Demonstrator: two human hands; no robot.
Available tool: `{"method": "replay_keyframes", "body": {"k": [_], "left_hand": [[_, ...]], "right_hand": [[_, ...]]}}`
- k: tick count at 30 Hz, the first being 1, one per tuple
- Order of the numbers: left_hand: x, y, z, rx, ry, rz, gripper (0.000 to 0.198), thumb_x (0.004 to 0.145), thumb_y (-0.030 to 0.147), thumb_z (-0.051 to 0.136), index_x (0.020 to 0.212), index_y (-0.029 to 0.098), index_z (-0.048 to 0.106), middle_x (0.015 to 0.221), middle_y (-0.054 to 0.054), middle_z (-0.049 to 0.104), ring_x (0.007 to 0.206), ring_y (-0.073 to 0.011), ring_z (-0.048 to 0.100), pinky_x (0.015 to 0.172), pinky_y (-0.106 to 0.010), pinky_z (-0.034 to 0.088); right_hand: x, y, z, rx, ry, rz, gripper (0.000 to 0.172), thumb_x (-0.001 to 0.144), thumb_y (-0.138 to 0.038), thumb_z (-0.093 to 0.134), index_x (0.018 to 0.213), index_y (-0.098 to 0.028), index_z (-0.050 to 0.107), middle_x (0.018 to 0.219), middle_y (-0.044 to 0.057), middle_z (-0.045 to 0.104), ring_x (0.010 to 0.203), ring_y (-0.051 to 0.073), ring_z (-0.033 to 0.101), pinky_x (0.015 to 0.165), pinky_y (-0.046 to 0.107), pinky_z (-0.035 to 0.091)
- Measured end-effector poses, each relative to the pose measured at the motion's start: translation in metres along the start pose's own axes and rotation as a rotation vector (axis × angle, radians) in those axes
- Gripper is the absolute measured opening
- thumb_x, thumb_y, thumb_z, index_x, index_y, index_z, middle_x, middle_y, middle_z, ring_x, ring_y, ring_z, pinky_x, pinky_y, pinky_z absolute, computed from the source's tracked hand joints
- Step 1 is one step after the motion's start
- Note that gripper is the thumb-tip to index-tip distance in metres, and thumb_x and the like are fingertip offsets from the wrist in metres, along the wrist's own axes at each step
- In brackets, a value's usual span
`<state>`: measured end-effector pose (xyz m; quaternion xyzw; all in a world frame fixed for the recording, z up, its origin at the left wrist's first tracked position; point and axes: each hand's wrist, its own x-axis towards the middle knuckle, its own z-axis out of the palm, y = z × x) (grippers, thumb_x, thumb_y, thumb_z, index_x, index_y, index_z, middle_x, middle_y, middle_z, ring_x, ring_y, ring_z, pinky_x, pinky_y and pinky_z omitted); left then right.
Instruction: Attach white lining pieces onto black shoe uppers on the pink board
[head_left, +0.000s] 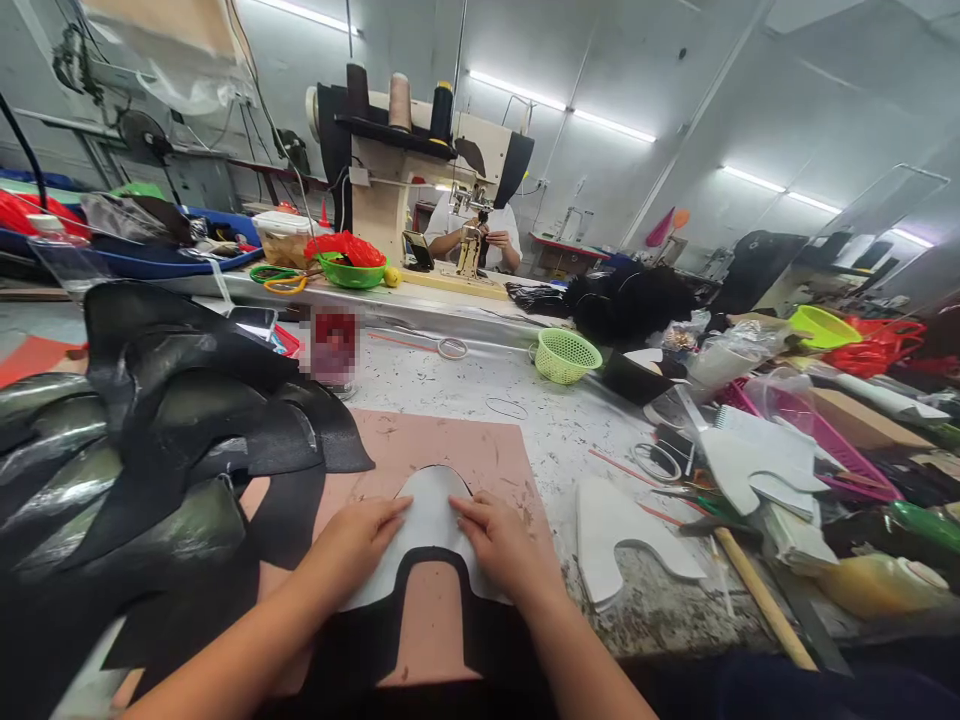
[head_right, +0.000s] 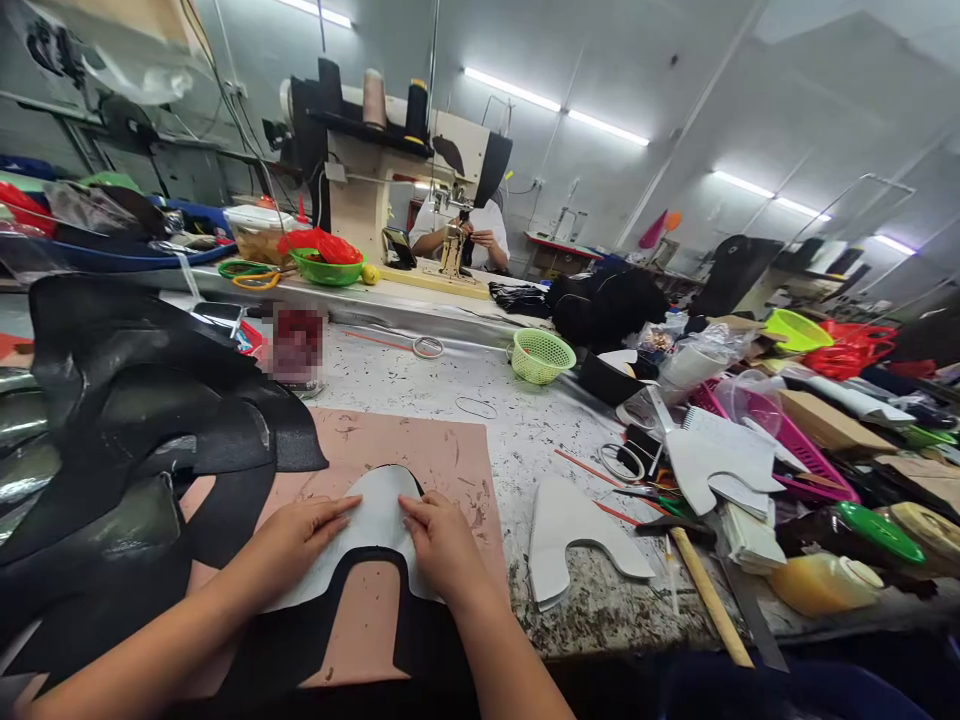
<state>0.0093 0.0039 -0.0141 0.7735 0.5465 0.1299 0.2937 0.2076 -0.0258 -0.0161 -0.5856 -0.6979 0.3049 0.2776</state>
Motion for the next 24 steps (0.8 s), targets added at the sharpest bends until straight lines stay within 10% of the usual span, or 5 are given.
{"method": "replay_keyframes", "body": {"k": [24], "left_hand": [[0.016, 0.019, -0.008, 0.414, -0.026, 0.215, 0.028, 0.080, 0.014, 0.043, 0.096, 0.016, 0.065, 0.104, -0.011, 0.062, 0.097, -0.0254, 0.057, 0.082, -0.038, 0.044]], "right_hand": [[0.007, 0.001, -0.002, -0.067, -0.049, 0.085, 0.032, 0.082, -0.017, 0.046, 0.109, -0.019, 0.061, 0.089, 0.005, 0.059, 0.085, 0.016, 0.057, 0.078, 0.027, 0.042]]}}
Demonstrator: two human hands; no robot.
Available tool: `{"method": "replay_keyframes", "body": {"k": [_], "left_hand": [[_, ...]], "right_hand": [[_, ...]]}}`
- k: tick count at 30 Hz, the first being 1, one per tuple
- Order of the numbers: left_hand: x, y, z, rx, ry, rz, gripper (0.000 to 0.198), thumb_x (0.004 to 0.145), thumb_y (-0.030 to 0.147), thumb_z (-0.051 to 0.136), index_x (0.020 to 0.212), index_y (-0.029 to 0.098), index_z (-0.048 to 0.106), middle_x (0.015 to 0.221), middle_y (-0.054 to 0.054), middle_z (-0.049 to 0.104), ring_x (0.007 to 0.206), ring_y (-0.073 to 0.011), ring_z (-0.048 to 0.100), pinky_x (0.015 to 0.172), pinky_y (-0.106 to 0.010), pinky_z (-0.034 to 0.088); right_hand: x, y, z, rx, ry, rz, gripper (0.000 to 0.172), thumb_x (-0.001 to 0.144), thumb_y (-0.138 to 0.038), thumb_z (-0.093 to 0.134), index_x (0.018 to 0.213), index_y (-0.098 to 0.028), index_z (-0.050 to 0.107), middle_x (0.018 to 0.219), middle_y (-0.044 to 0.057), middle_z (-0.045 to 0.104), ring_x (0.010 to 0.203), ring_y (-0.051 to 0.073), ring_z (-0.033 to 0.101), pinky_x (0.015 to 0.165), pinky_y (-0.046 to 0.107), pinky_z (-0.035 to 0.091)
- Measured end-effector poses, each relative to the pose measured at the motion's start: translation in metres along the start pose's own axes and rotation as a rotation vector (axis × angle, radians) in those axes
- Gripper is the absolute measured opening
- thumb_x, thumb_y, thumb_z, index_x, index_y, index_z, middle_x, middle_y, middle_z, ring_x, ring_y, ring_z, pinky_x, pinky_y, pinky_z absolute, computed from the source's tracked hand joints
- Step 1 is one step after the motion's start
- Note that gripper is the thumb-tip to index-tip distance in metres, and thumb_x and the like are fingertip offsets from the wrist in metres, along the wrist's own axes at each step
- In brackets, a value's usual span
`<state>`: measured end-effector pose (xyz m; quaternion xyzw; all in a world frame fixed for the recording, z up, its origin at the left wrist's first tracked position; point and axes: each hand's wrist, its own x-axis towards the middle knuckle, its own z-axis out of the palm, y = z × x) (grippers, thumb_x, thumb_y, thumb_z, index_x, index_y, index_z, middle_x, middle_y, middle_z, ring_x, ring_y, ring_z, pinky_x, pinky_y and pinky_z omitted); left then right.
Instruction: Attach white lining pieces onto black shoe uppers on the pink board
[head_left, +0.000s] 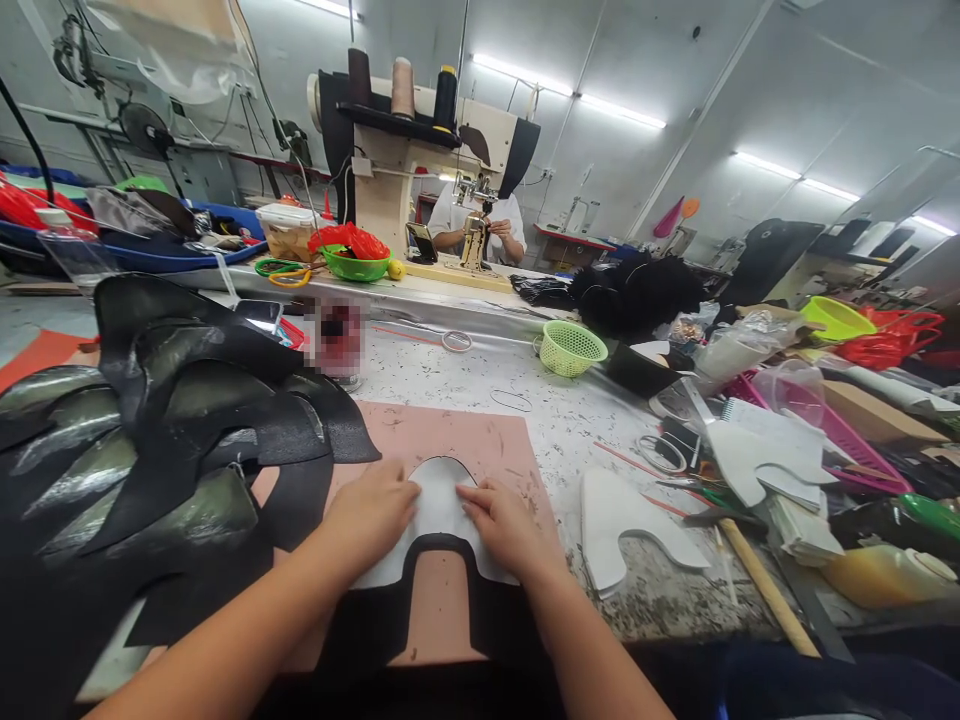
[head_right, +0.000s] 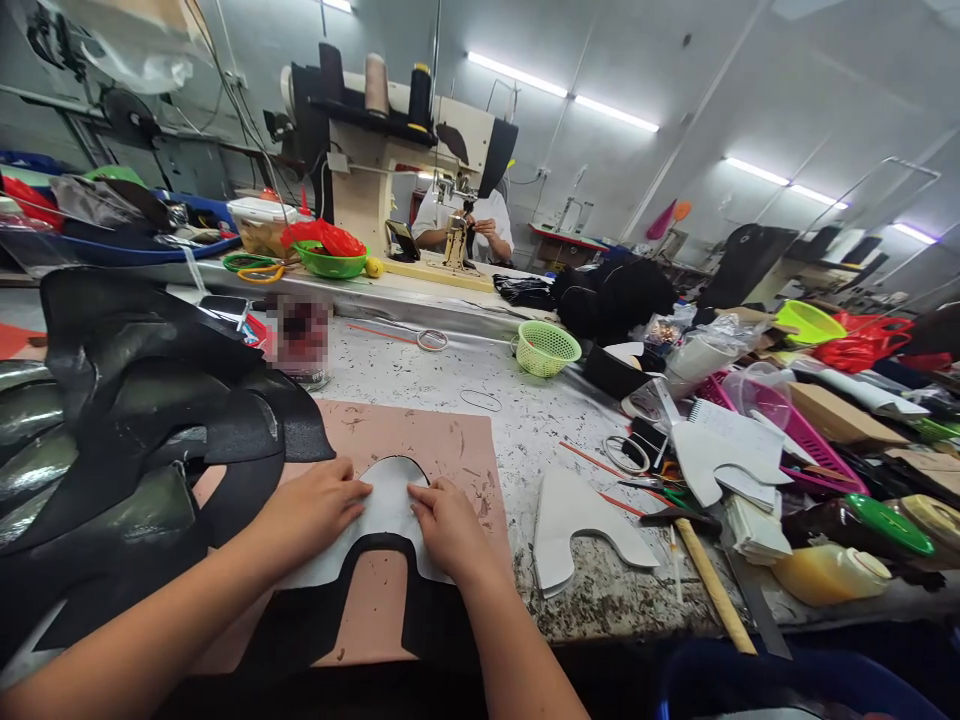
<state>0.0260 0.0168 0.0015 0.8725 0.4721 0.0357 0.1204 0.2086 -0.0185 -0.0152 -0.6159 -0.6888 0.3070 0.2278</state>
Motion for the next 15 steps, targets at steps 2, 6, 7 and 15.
{"method": "replay_keyframes", "body": {"k": [2, 6, 7, 15], "left_hand": [[0.012, 0.008, 0.000, 0.083, 0.024, 0.147, 0.028, 0.077, 0.007, 0.043, 0.091, 0.017, 0.065, 0.107, -0.009, 0.059, 0.099, -0.0222, 0.055, 0.083, -0.034, 0.043], [0.033, 0.016, 0.010, 0.090, 0.007, 0.316, 0.029, 0.082, 0.008, 0.042, 0.101, 0.020, 0.060, 0.105, -0.004, 0.060, 0.096, -0.0152, 0.055, 0.083, -0.026, 0.042], [0.035, 0.016, 0.012, 0.098, 0.012, 0.334, 0.027, 0.084, 0.010, 0.042, 0.102, 0.019, 0.059, 0.105, -0.005, 0.060, 0.096, -0.0166, 0.054, 0.084, -0.028, 0.042], [0.033, 0.021, 0.017, 0.234, 0.108, 0.491, 0.030, 0.088, 0.025, 0.042, 0.114, 0.022, 0.055, 0.114, -0.012, 0.055, 0.100, -0.0240, 0.050, 0.088, -0.039, 0.038]], "right_hand": [[0.001, -0.002, -0.002, -0.019, 0.001, -0.003, 0.031, 0.081, -0.017, 0.045, 0.107, -0.020, 0.062, 0.088, 0.006, 0.060, 0.085, 0.017, 0.057, 0.078, 0.028, 0.043], [-0.016, 0.005, -0.005, 0.057, 0.089, 0.029, 0.029, 0.073, -0.015, 0.052, 0.100, -0.018, 0.063, 0.094, 0.006, 0.064, 0.091, 0.019, 0.057, 0.082, 0.031, 0.042], [-0.024, 0.008, -0.005, 0.095, 0.121, 0.068, 0.025, 0.071, -0.015, 0.053, 0.095, -0.017, 0.063, 0.092, 0.006, 0.064, 0.087, 0.019, 0.058, 0.079, 0.030, 0.043], [-0.079, 0.017, 0.000, 0.228, 0.291, 0.235, 0.013, 0.072, -0.026, 0.051, 0.071, -0.018, 0.061, 0.065, 0.002, 0.064, 0.056, 0.015, 0.057, 0.056, 0.026, 0.045]]}}
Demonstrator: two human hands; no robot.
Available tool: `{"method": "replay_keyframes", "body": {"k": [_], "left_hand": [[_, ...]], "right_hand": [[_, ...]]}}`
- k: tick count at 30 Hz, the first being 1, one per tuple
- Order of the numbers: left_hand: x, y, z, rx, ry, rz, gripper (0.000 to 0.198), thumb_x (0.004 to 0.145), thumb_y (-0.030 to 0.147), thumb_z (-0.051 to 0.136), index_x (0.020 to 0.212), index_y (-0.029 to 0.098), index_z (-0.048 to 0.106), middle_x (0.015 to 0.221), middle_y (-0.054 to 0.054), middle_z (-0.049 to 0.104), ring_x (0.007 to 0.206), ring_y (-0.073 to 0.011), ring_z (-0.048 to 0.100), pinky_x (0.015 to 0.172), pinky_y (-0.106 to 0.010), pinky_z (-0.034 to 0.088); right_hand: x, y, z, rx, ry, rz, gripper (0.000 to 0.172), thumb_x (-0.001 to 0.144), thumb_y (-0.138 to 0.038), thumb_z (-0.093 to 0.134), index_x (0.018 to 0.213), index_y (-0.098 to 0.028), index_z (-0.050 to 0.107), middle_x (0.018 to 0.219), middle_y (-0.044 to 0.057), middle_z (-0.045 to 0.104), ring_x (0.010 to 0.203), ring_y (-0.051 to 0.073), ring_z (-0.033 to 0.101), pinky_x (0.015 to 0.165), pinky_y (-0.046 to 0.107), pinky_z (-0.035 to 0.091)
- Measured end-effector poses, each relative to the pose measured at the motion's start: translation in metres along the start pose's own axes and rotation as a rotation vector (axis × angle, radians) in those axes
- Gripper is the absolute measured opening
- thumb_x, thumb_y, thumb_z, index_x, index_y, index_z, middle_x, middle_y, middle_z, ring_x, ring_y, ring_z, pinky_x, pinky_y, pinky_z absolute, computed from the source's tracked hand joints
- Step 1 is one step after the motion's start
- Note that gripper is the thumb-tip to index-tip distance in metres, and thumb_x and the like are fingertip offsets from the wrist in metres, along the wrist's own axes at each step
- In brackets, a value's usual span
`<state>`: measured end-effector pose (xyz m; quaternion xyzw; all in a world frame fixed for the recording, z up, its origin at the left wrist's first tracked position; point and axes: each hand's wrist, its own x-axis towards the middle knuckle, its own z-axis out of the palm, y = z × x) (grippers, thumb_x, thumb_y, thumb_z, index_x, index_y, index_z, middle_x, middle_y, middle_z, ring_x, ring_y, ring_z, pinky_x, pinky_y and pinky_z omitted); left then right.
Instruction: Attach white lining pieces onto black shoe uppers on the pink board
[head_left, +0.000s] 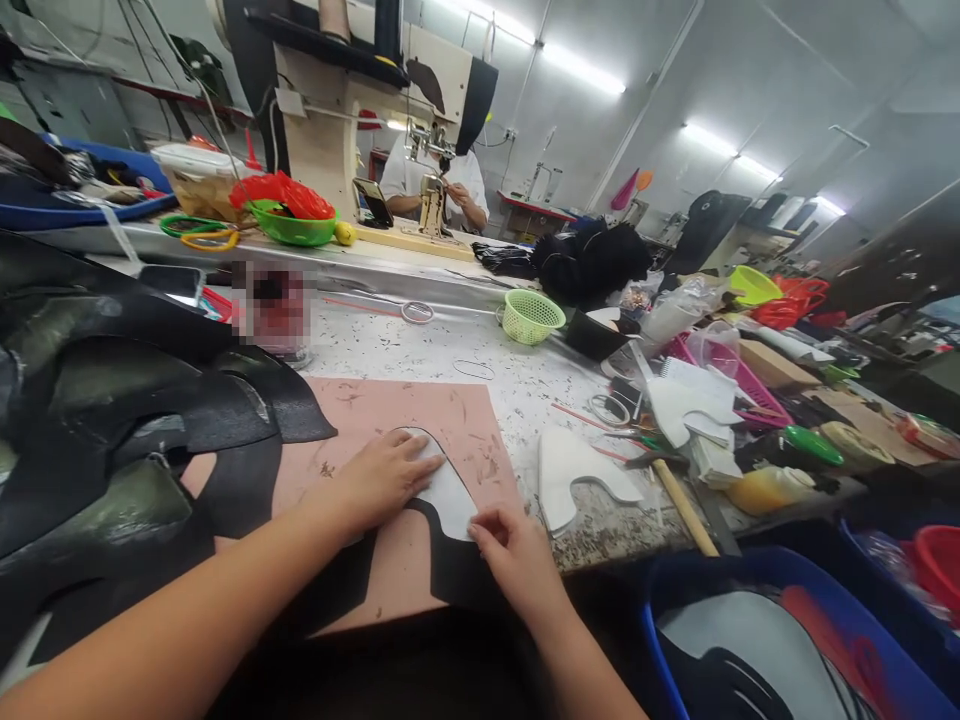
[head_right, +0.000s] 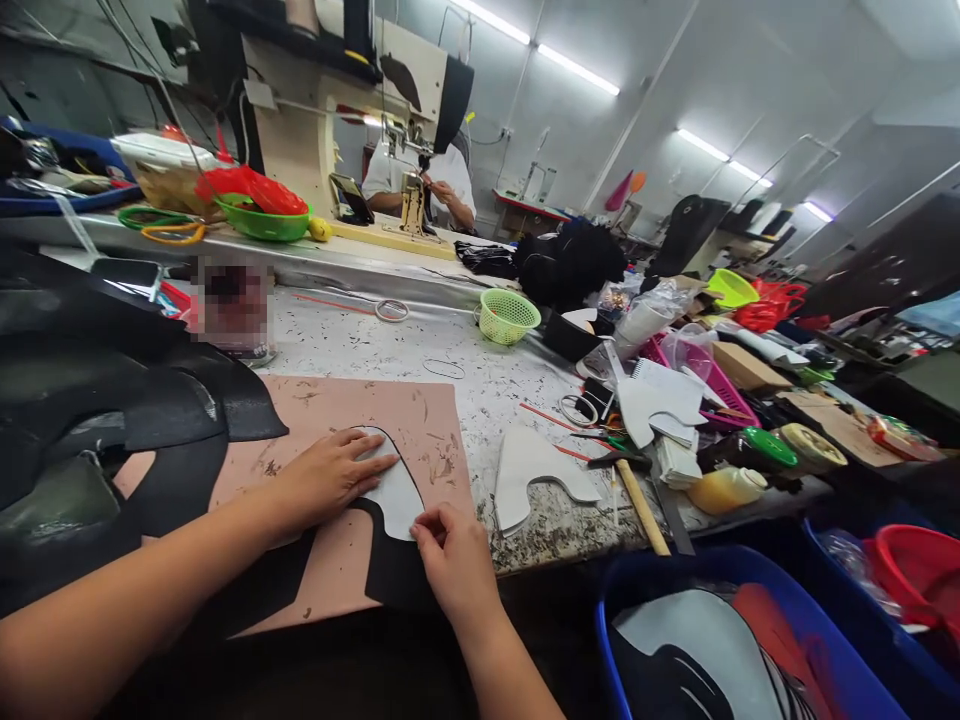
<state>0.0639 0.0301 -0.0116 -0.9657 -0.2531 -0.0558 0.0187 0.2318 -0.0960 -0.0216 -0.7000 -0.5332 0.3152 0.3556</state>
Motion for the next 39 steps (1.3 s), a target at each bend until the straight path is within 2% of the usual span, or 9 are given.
{"method": "replay_keyframes", "body": {"k": [7, 14, 17, 20, 24, 28, 31, 34, 39], "left_hand": [[-0.001, 0.007, 0.001, 0.031, -0.035, -0.032, 0.040, 0.085, 0.036, 0.046, 0.124, 0.027, 0.047, 0.123, -0.013, 0.049, 0.110, -0.0286, 0.044, 0.092, -0.041, 0.033], [0.008, -0.014, 0.003, -0.191, -0.129, 0.059, 0.035, 0.089, 0.028, 0.037, 0.121, 0.027, 0.050, 0.122, -0.004, 0.055, 0.122, -0.0216, 0.036, 0.099, -0.036, 0.022], [0.015, -0.037, -0.001, -0.280, -0.163, -0.036, 0.031, 0.085, 0.026, 0.040, 0.110, 0.026, 0.059, 0.123, -0.002, 0.054, 0.113, -0.0184, 0.046, 0.095, -0.030, 0.029], [0.016, -0.059, -0.012, -0.286, -0.138, -0.152, 0.030, 0.082, 0.026, 0.040, 0.098, 0.024, 0.065, 0.123, -0.002, 0.054, 0.106, -0.0171, 0.052, 0.090, -0.027, 0.036], [0.008, -0.062, -0.023, -0.244, -0.094, -0.181, 0.032, 0.083, 0.022, 0.037, 0.100, 0.022, 0.063, 0.114, -0.003, 0.060, 0.104, -0.0169, 0.054, 0.090, -0.028, 0.037], [-0.008, -0.041, -0.014, -0.219, -0.139, -0.114, 0.033, 0.082, 0.022, 0.042, 0.110, 0.020, 0.059, 0.119, -0.005, 0.057, 0.113, -0.0184, 0.048, 0.097, -0.030, 0.031], [-0.030, -0.029, -0.006, -0.176, -0.166, -0.103, 0.044, 0.086, 0.030, 0.039, 0.127, 0.016, 0.043, 0.134, -0.010, 0.041, 0.127, -0.0226, 0.031, 0.105, -0.040, 0.018], [-0.059, -0.021, -0.006, -0.155, -0.222, -0.070, 0.060, 0.084, 0.044, 0.040, 0.134, 0.013, 0.030, 0.140, -0.014, 0.026, 0.131, -0.0251, 0.021, 0.107, -0.044, 0.008], [-0.118, -0.001, -0.020, -0.263, -0.291, 0.008, 0.070, 0.081, 0.055, 0.039, 0.137, 0.020, 0.017, 0.142, -0.010, 0.019, 0.131, -0.0244, 0.019, 0.107, -0.039, 0.013]], "right_hand": [[0.000, -0.007, 0.002, -0.358, 0.063, -0.151, 0.014, 0.076, -0.018, 0.048, 0.072, -0.018, 0.061, 0.071, 0.004, 0.063, 0.066, 0.017, 0.057, 0.062, 0.028, 0.045], [-0.019, 0.003, -0.004, -0.714, -0.148, -0.525, 0.050, 0.077, -0.003, 0.037, 0.122, -0.020, 0.048, 0.126, 0.009, 0.050, 0.113, 0.022, 0.044, 0.093, 0.039, 0.033], [-0.024, -0.006, -0.018, -0.825, -0.237, -0.517, 0.044, 0.077, -0.007, 0.042, 0.119, -0.019, 0.052, 0.121, 0.011, 0.055, 0.108, 0.024, 0.049, 0.096, 0.042, 0.029], [-0.011, -0.029, -0.029, -0.927, -0.353, -0.464, 0.025, 0.078, -0.015, 0.047, 0.095, -0.018, 0.065, 0.089, 0.010, 0.067, 0.087, 0.024, 0.057, 0.095, 0.047, 0.028], [0.033, -0.056, -0.013, -0.771, -0.266, -0.473, 0.026, 0.080, -0.014, 0.040, 0.093, -0.015, 0.063, 0.089, 0.010, 0.066, 0.087, 0.023, 0.057, 0.084, 0.040, 0.040], [0.074, -0.050, 0.033, -0.373, -0.188, -0.522, 0.046, 0.079, -0.006, 0.031, 0.121, -0.016, 0.046, 0.120, 0.007, 0.055, 0.108, 0.014, 0.050, 0.092, 0.029, 0.040], [0.085, -0.035, 0.057, -0.374, -0.196, -0.576, 0.047, 0.081, -0.008, 0.029, 0.126, -0.014, 0.042, 0.129, 0.008, 0.047, 0.119, 0.013, 0.041, 0.101, 0.030, 0.032], [0.083, -0.028, 0.060, -0.506, -0.253, -0.595, 0.044, 0.087, -0.022, 0.031, 0.129, -0.010, 0.039, 0.135, 0.011, 0.040, 0.125, 0.017, 0.032, 0.106, 0.034, 0.023], [0.076, -0.037, 0.048, -0.670, -0.430, -0.574, 0.069, 0.082, -0.053, 0.039, 0.137, -0.014, 0.022, 0.144, 0.014, 0.018, 0.132, 0.024, 0.017, 0.107, 0.045, 0.012]]}}
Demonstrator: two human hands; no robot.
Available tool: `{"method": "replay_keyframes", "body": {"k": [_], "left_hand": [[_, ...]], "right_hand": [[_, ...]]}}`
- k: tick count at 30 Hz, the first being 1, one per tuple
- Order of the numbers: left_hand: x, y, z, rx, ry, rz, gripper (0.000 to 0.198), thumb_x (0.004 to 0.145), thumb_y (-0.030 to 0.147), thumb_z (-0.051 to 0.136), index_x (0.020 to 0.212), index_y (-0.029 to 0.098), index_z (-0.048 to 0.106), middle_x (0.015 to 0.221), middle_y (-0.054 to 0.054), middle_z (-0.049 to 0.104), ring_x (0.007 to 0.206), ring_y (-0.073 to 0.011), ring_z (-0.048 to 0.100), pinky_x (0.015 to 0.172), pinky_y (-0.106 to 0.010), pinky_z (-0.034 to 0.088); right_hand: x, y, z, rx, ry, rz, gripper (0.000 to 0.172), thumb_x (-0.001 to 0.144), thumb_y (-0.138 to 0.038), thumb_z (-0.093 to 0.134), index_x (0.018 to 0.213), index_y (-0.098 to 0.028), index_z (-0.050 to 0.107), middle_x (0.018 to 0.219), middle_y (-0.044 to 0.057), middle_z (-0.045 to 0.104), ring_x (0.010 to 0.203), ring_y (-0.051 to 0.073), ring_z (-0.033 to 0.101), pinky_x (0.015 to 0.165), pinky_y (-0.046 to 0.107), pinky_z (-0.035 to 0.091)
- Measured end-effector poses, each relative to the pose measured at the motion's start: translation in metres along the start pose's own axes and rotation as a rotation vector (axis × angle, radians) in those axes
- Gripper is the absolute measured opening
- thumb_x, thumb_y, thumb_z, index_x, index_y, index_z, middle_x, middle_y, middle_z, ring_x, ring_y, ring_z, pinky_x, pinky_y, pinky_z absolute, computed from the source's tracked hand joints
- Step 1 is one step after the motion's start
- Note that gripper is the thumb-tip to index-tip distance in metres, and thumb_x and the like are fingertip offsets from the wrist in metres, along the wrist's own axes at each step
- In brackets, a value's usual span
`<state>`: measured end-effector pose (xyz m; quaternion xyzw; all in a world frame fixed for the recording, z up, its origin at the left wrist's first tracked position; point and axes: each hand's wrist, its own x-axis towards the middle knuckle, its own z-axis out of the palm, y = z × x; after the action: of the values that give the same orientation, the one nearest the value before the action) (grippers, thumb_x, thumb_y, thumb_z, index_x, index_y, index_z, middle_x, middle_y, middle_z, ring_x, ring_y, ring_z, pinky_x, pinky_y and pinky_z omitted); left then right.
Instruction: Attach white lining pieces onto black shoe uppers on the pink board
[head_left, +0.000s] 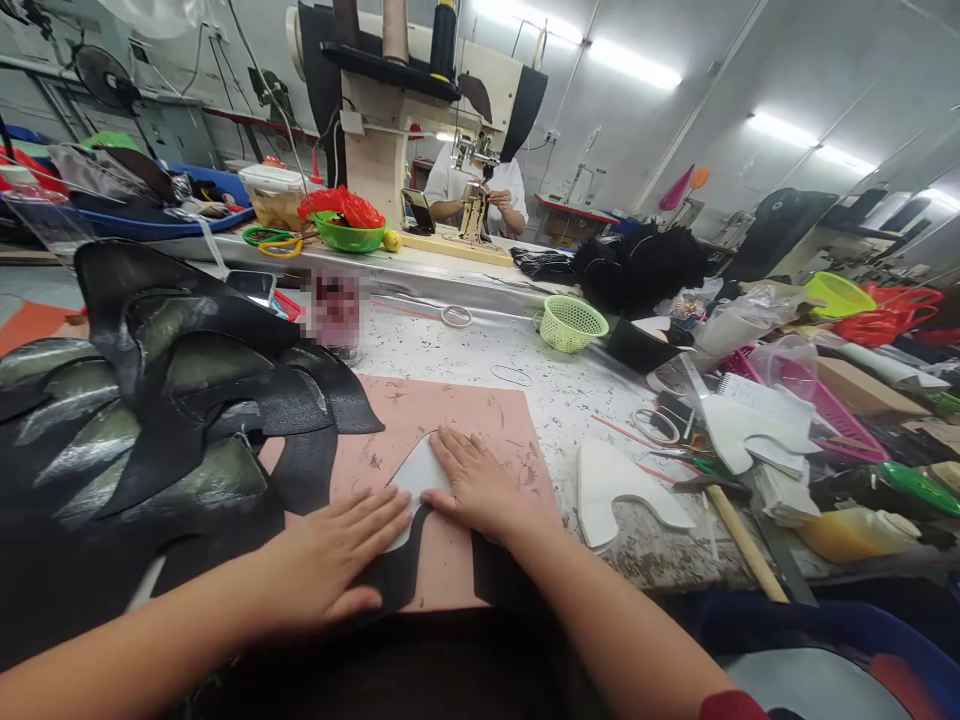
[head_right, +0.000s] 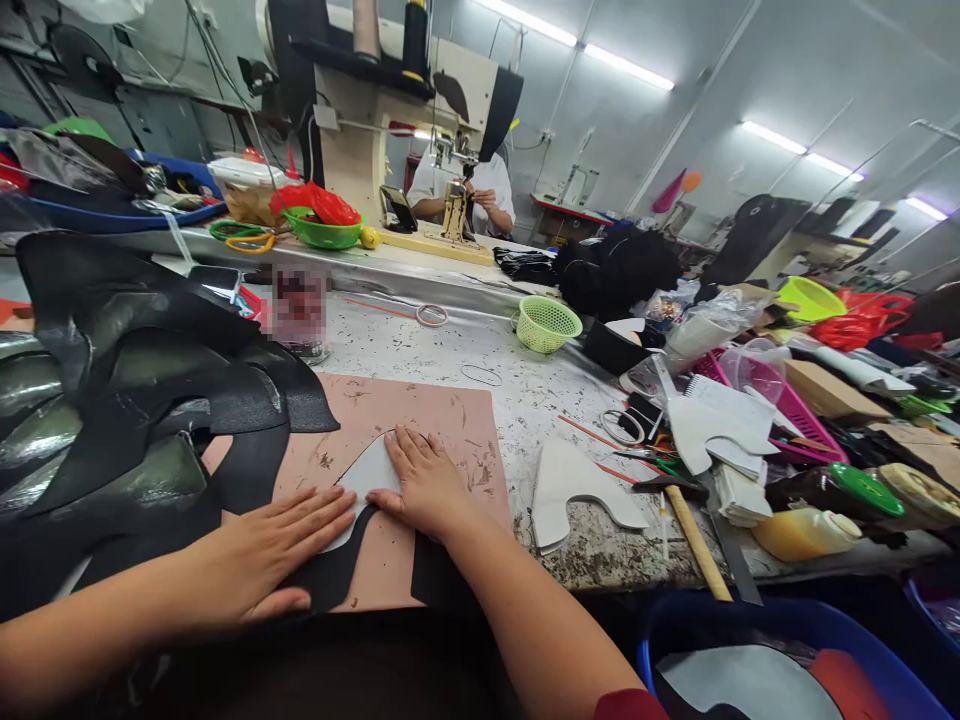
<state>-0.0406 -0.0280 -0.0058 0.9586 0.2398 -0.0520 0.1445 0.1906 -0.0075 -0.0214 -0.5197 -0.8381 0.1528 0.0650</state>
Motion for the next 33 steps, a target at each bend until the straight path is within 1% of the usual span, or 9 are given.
{"method": "replay_keyframes", "body": {"k": [4, 7, 10, 12, 15, 20, 25, 30, 33], "left_hand": [[-0.041, 0.025, 0.011, 0.024, -0.008, -0.049, 0.093, 0.067, 0.060, 0.056, 0.138, 0.016, 0.013, 0.141, -0.015, 0.020, 0.128, -0.0300, 0.024, 0.103, -0.041, 0.026], [-0.055, 0.039, 0.025, 0.095, 0.035, -0.110, 0.085, 0.069, 0.050, 0.059, 0.137, 0.017, 0.020, 0.140, -0.015, 0.026, 0.125, -0.0298, 0.032, 0.100, -0.039, 0.033], [-0.056, 0.046, 0.044, 0.117, 0.106, -0.188, 0.079, 0.069, 0.049, 0.060, 0.135, 0.019, 0.028, 0.136, -0.013, 0.037, 0.121, -0.0293, 0.039, 0.099, -0.039, 0.035], [-0.054, 0.050, 0.057, 0.123, 0.139, -0.260, 0.080, 0.067, 0.051, 0.061, 0.134, 0.019, 0.031, 0.133, -0.013, 0.043, 0.120, -0.0306, 0.040, 0.099, -0.042, 0.034], [-0.050, 0.055, 0.070, 0.149, 0.161, -0.317, 0.080, 0.066, 0.052, 0.062, 0.133, 0.019, 0.033, 0.132, -0.014, 0.043, 0.121, -0.0325, 0.037, 0.101, -0.045, 0.031], [-0.050, 0.060, 0.073, 0.165, 0.168, -0.269, 0.071, 0.074, 0.052, 0.055, 0.133, 0.019, 0.034, 0.133, -0.014, 0.042, 0.122, -0.0307, 0.037, 0.101, -0.043, 0.030], [-0.049, 0.063, 0.074, 0.209, 0.165, -0.252, 0.066, 0.076, 0.048, 0.054, 0.132, 0.017, 0.037, 0.131, -0.014, 0.044, 0.121, -0.0302, 0.039, 0.101, -0.043, 0.031], [-0.049, 0.066, 0.078, 0.221, 0.209, -0.282, 0.060, 0.078, 0.044, 0.053, 0.131, 0.020, 0.038, 0.130, -0.011, 0.046, 0.117, -0.0287, 0.044, 0.101, -0.042, 0.030], [-0.050, 0.065, 0.080, 0.231, 0.238, -0.294, 0.058, 0.079, 0.044, 0.052, 0.131, 0.021, 0.039, 0.129, -0.010, 0.048, 0.115, -0.0282, 0.045, 0.100, -0.042, 0.030]], "right_hand": [[-0.001, 0.002, -0.009, -0.023, -0.067, -0.015, 0.083, 0.069, -0.068, 0.047, 0.137, -0.028, 0.020, 0.147, 0.012, 0.008, 0.132, 0.033, 0.004, 0.103, 0.054, 0.005], [-0.001, 0.000, -0.011, -0.007, -0.082, -0.012, 0.076, 0.069, -0.067, 0.047, 0.135, -0.035, 0.025, 0.147, 0.009, 0.011, 0.131, 0.036, 0.005, 0.101, 0.057, 0.006], [-0.003, -0.021, -0.007, -0.017, 0.068, 0.040, 0.049, 0.080, -0.053, 0.046, 0.123, -0.030, 0.046, 0.138, 0.010, 0.032, 0.126, 0.033, 0.023, 0.100, 0.054, 0.013], [-0.007, -0.043, 0.000, 0.003, 0.150, 0.033, 0.028, 0.082, -0.037, 0.049, 0.105, -0.024, 0.059, 0.121, 0.010, 0.050, 0.112, 0.026, 0.042, 0.094, 0.043, 0.029], [-0.013, -0.077, 0.012, 0.106, 0.100, -0.002, 0.010, 0.079, -0.023, 0.051, 0.083, -0.022, 0.060, 0.090, 0.003, 0.059, 0.083, 0.016, 0.054, 0.071, 0.026, 0.041], [-0.014, -0.098, 0.015, 0.187, 0.058, 0.052, 0.007, 0.075, -0.017, 0.053, 0.071, -0.022, 0.057, 0.079, -0.001, 0.059, 0.073, 0.013, 0.054, 0.062, 0.022, 0.038], [-0.007, -0.099, 0.012, 0.201, 0.018, 0.090, 0.009, 0.073, -0.015, 0.052, 0.068, -0.021, 0.057, 0.076, 0.000, 0.059, 0.071, 0.013, 0.054, 0.061, 0.023, 0.036], [-0.006, -0.092, 0.012, 0.208, 0.055, 0.181, 0.008, 0.074, -0.019, 0.051, 0.066, -0.020, 0.055, 0.077, -0.001, 0.058, 0.071, 0.013, 0.053, 0.059, 0.023, 0.036], [-0.012, -0.092, 0.012, 0.215, 0.057, 0.148, 0.005, 0.073, -0.022, 0.053, 0.069, -0.022, 0.057, 0.079, -0.002, 0.059, 0.070, 0.012, 0.054, 0.057, 0.022, 0.036]]}}
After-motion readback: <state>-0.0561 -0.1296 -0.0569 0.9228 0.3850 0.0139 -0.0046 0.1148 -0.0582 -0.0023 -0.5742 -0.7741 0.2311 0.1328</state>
